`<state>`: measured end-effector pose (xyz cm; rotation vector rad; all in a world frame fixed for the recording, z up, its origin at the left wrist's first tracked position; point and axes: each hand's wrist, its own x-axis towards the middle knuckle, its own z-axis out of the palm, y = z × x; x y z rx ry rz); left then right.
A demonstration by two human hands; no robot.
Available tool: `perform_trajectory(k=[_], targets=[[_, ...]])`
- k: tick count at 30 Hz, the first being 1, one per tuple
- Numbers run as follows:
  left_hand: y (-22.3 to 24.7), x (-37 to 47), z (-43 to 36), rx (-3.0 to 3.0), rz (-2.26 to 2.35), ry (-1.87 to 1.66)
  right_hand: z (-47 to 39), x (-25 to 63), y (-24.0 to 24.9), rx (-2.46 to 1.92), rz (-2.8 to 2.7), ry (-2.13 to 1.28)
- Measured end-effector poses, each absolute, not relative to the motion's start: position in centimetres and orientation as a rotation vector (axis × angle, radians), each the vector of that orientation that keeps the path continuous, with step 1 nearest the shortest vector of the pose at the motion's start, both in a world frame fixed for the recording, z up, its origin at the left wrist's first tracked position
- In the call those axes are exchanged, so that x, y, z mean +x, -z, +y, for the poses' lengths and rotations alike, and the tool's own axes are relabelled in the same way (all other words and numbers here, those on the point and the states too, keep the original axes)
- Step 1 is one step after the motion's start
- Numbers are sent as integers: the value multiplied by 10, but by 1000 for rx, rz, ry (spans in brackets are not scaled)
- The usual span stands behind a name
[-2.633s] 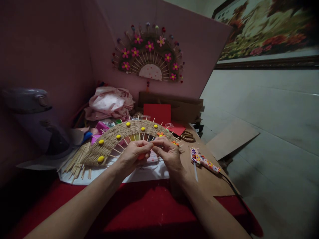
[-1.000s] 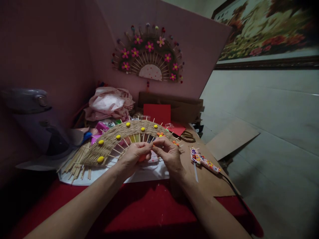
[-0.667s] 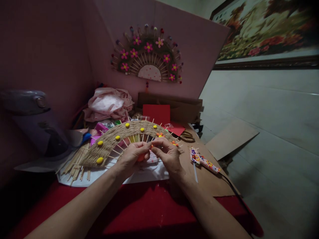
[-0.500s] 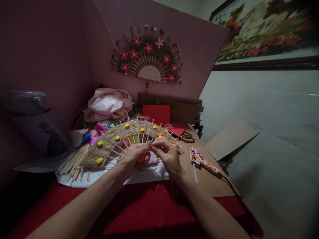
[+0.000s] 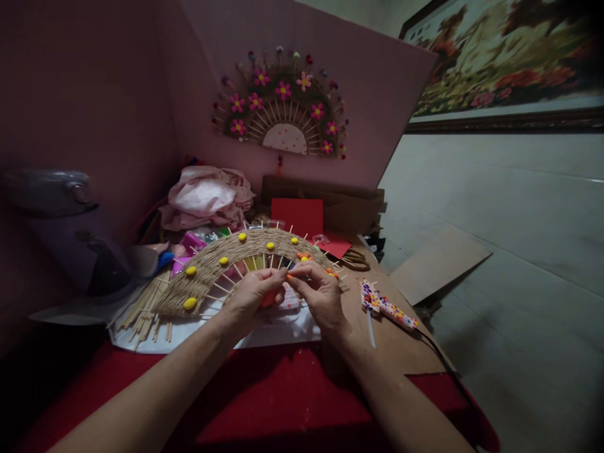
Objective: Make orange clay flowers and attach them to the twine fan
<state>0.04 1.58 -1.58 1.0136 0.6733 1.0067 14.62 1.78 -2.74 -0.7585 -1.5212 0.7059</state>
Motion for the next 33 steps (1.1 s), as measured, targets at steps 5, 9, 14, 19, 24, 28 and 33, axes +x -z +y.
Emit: perform_trajectory(k=[5, 9, 14, 19, 24, 28, 33], targets=[[16, 0, 16, 1023, 662, -1021, 17, 146, 26, -776, -1518, -710], [13, 1, 15, 1022, 692, -1014, 16, 146, 24, -767, -1487, -719], [13, 1, 15, 1030, 693, -1022, 15, 146, 24, -788, -1514, -689], [15, 0, 16, 1031, 697, -1005, 16, 146, 25, -779, -1497, -713], [16, 1, 15, 1013, 685, -1015, 16, 146, 26, -798, -1496, -730], [16, 1, 15, 1022, 679, -1009, 15, 146, 24, -785, -1493, -721], [14, 1, 15, 1020, 674, -1025, 15, 146, 24, -785, -1502, -734]])
